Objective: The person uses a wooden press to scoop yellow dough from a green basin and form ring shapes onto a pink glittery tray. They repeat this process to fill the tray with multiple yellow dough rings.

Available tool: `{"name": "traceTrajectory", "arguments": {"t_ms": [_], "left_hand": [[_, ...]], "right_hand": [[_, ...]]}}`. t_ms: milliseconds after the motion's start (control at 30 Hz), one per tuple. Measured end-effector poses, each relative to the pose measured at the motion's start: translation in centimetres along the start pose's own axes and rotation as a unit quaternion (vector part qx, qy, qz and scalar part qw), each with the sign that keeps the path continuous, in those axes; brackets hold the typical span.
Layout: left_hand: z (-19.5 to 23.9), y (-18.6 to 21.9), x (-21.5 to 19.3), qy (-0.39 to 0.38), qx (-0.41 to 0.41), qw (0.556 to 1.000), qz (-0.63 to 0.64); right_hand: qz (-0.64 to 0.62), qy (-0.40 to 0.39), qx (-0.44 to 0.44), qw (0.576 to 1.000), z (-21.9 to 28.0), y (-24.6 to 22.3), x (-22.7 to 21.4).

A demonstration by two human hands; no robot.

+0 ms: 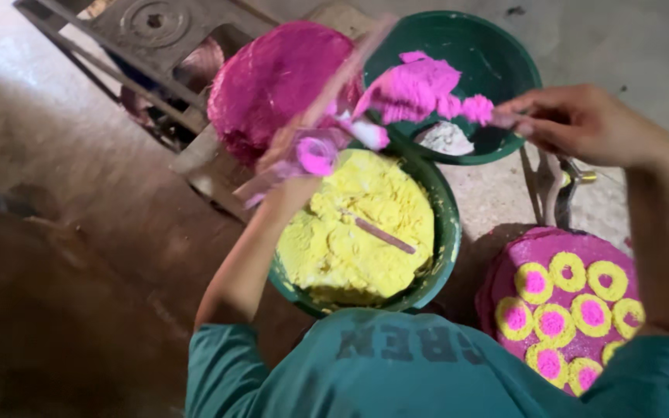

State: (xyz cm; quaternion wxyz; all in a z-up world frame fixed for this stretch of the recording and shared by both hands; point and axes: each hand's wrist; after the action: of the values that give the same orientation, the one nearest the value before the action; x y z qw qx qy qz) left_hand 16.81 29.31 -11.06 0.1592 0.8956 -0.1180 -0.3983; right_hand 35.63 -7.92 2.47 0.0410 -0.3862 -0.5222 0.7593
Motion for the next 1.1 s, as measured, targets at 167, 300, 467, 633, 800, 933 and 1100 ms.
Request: {"name": "traceTrajectory", "arguments": {"t_ms": [167,300,467,633,800,933,1100], "left_hand": [[2.8,3.8,0.9,-0.098,0.065,0.993,-0.016],[4.5,3.6,1.0,-0.179,-0.033,0.982,0.046],[5.4,3.2,-0.6,-0.062,0.006,0.998,-0.003],[7.9,5.1,-0.4,-0.131,0.013,0.990,-0.053],[11.7,2.1,0.3,-0.127,-0.087,0.987,0.040],[11.0,-1.5,2.6,-0.176,-0.138,0.968,-0.111],[10.0,0.7,4.2,-0.017,-0.072,0.976,-0.206]], "right_hand": [[0.352,-0.007,-0.097,0.931,2.4,-8.0,4.2],[0.526,0.063,-0.195,0.826,4.0,-12.3,9.1],[0.512,0.065,-0.227,0.826,3.8,-14.1,11.3],[0.611,-0.014,-0.267,0.745,2.4,-12.8,19.2],[0.496,-0.004,-0.234,0.836,7.0,-12.0,18.0],[0.331,0.080,-0.110,0.934,9.3,-11.4,15.9],[-0.130,0.096,-0.265,0.951,4.9,-3.3,25.6]]}}
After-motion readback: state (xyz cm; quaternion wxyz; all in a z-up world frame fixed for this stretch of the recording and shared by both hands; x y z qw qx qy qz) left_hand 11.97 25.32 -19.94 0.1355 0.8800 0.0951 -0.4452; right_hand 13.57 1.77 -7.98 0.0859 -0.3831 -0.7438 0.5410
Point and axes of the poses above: each hand's wrist, its own z-axis away from the middle knuckle, its own x-axis out of the palm, y = z × x, and after that the axes turned 14 degrees about -z, right-handed
